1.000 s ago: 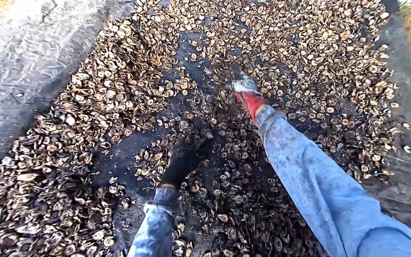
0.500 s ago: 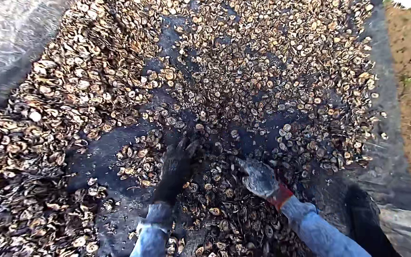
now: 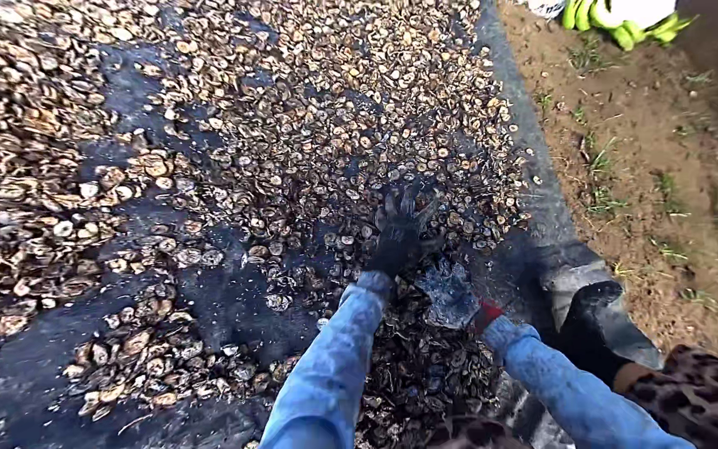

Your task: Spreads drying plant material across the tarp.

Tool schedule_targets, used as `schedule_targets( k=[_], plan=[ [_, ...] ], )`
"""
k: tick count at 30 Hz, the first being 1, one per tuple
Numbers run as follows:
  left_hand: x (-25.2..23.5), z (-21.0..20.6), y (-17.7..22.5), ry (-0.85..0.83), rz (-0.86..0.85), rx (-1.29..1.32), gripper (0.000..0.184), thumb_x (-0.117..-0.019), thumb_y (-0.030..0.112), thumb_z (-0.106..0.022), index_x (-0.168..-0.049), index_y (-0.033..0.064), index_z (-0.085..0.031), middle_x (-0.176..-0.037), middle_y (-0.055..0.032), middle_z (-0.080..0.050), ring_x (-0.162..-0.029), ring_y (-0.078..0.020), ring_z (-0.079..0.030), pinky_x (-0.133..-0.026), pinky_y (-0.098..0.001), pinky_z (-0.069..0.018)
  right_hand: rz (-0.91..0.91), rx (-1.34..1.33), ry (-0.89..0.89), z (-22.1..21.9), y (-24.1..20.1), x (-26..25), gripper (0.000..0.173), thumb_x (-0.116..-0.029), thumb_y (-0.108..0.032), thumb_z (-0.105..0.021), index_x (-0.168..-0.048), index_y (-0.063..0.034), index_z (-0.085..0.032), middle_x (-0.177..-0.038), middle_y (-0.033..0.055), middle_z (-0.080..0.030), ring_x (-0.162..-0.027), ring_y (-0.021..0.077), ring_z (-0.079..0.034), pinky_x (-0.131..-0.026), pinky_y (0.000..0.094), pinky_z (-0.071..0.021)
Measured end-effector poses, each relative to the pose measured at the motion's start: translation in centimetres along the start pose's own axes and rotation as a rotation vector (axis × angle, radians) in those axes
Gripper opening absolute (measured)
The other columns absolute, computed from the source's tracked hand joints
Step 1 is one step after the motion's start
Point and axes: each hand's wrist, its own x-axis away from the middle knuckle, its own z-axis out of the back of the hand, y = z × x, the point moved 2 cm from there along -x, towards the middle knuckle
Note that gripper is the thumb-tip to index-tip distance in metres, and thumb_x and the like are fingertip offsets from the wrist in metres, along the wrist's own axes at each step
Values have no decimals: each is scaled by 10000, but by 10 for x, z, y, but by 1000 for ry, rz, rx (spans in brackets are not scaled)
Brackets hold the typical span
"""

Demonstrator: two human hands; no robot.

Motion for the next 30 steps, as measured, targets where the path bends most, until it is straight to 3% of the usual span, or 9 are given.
schedule_targets(
  k=[3, 6, 10, 12, 14, 17, 22, 26, 30],
  plan=[
    [-28, -40, 41, -168, -147, 2, 729, -861, 567, -741, -1512, 330, -516, -1696, -155, -227, -1539, -521, -108, -1150, -788, -126, -104, -10, 139, -34, 31, 19, 741, -879, -337, -722, -1530, -79, -481, -1618, 272, -346, -1522, 492, -241, -1205, 696, -133],
    [6, -53, 48, -336, -249, 32, 608, -946, 562, -628, -1485, 290, -559, -1690, -65, -285, -1570, -409, -142, -1215, -696, -113, -391, -93, 183, -50, 76, 55, 741, -918, -346, -685, -1575, -129, -419, -1657, 215, -303, -1550, 427, -220, -1227, 652, -145],
    [73, -45, 36, -429, -171, -20, 765, -849, 576, -723, -1532, 319, -495, -1704, -126, -224, -1553, -515, -54, -1167, -770, 6, -668, -120, 399, -51, 126, 80, 661, -999, -265, -584, -1596, -87, -361, -1605, 242, -389, -1497, 429, -351, -1218, 613, -240],
    [80, -38, 41, -416, -140, -17, 756, -849, 639, -690, -1522, 351, -502, -1698, -127, -242, -1546, -530, -56, -1159, -779, -2, -740, -114, 490, -36, 147, 71, 580, -1046, -297, -501, -1581, -99, -398, -1543, 227, -486, -1414, 422, -480, -1148, 627, -360],
    [60, -34, 50, -235, -116, 54, 644, -912, 636, -623, -1492, 368, -540, -1668, -106, -330, -1548, -510, -107, -1166, -773, -54, -789, -215, 502, -7, 149, 66, 561, -1078, -322, -472, -1567, -54, -405, -1518, 255, -501, -1397, 430, -494, -1153, 627, -347],
    [-14, -27, 77, 7, -188, 21, 508, -1020, 501, -523, -1505, 349, -524, -1637, -135, -382, -1528, -517, -185, -1149, -772, -127, -707, -210, 434, 14, 137, 67, 575, -1063, -333, -517, -1536, -16, -439, -1530, 267, -479, -1440, 417, -442, -1192, 592, -305],
    [-133, -69, 126, -185, -275, -68, 563, -1040, 418, -502, -1567, 230, -441, -1668, -184, -292, -1569, -444, -115, -1210, -705, -22, -505, -152, 438, -63, 137, 55, 720, -974, -333, -596, -1615, -134, -336, -1672, 235, -250, -1555, 449, -199, -1229, 665, -131],
    [-118, -114, 105, -81, -399, -76, 535, -1008, 455, -558, -1510, 274, -527, -1641, -27, -395, -1572, -378, -173, -1231, -688, -25, -463, 55, 752, -53, 184, 8, 627, -1030, -458, -466, -1597, -199, -397, -1671, 204, -283, -1545, 440, -240, -1214, 680, -187],
    [-63, -101, 77, -60, -238, -99, 589, -1027, 483, -502, -1585, 323, -403, -1709, 12, -243, -1592, -373, -61, -1236, -680, -52, -377, 4, 751, 9, 227, -56, 631, -1040, -464, -471, -1624, -277, -323, -1711, 170, -179, -1570, 430, -147, -1210, 698, -160]
  ],
)
